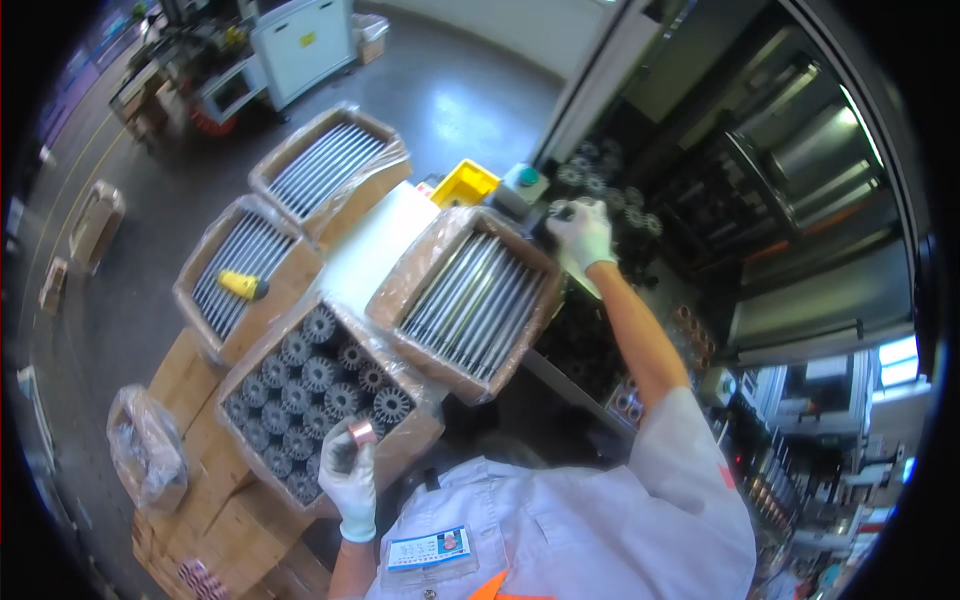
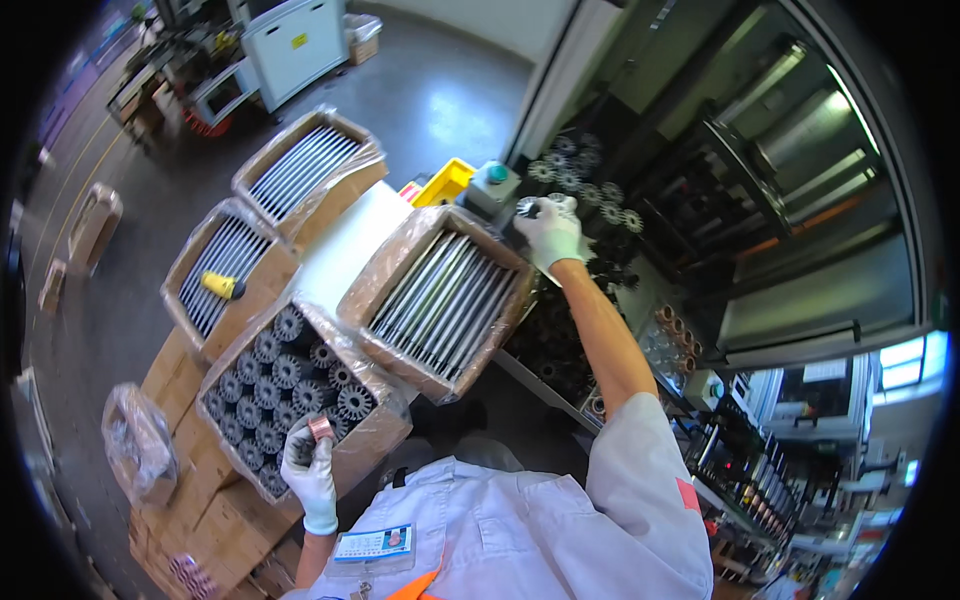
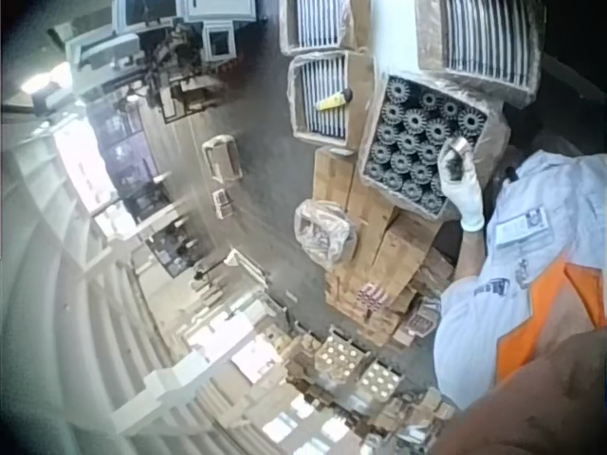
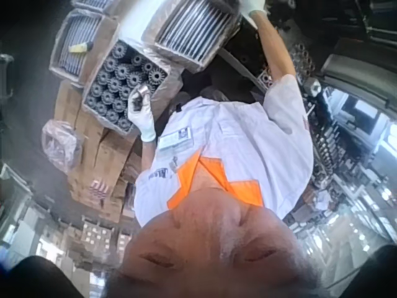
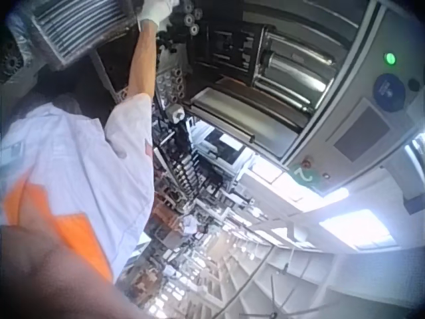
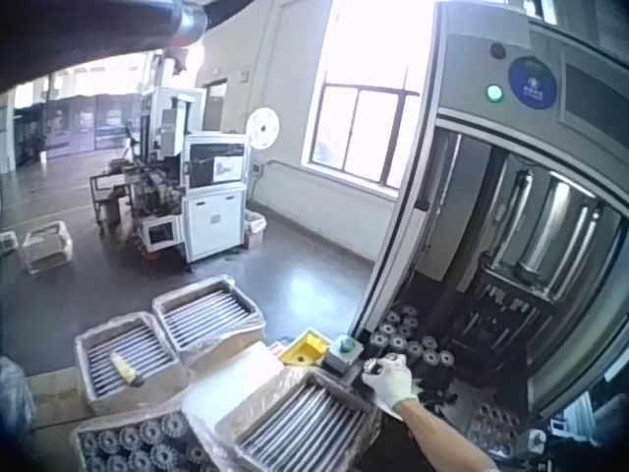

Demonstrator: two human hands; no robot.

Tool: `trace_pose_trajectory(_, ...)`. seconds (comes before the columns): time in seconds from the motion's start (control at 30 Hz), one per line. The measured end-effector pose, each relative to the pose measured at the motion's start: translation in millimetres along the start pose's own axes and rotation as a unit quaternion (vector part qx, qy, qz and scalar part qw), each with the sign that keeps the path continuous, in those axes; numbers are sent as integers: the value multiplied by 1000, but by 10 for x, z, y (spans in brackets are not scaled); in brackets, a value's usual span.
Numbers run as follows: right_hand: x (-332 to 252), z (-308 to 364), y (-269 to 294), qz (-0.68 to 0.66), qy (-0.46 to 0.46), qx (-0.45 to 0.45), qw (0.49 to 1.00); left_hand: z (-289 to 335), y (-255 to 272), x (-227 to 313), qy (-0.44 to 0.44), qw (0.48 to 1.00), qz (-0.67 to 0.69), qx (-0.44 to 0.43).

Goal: The person places metal components into a press machine, operates the press by pressing buttons, and then transfers the processed parts into boxes and onto a large storage rack.

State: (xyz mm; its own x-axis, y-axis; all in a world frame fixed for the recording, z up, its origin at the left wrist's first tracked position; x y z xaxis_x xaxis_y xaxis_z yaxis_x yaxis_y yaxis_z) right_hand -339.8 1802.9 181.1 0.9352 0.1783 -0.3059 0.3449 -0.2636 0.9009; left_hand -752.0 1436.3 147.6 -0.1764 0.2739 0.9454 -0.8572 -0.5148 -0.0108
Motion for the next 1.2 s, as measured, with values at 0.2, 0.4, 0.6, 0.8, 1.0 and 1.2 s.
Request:
trace_pose_trajectory(0.2,449,-471,-246,137,67,-30,988,35,148,15,-4,999,31,18)
trace_pose_trajectory(0.4,-2111,209,73,-175,373,-84,907,272,458,-66,-2,994,75,77)
trace_pose_trajectory(0.6,-3855,1968,-803,-110,763,-306,559,346,618,-94,-19,991,106,78)
trace_pose_trajectory(0.8,-3958,2106,-950,-148,803,-277,507,500,852,-196,-27,986,34,163)
trace_pose_trajectory(1.0,-4108,2093,-1030,-151,735,-280,599,409,757,-42,-35,989,58,128)
trace_pose_trajectory(1.2,-3354,1420,-157,-326,447,-185,812,47,257,238,-56,997,27,47)
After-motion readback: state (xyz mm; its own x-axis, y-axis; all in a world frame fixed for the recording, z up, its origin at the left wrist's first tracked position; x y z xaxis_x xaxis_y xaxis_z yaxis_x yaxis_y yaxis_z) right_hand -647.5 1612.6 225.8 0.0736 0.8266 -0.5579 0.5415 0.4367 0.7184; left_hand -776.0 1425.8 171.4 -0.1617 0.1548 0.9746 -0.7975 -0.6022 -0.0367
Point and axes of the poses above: each hand's wrist, its own z-axis away from the middle knuckle, its own y-axis out of the back of the hand, x = y × z, the point moved 10 cm from there along -z, towards the middle knuckle, and after that the axes turned 15 degrees about y, right-handed, at the moved point
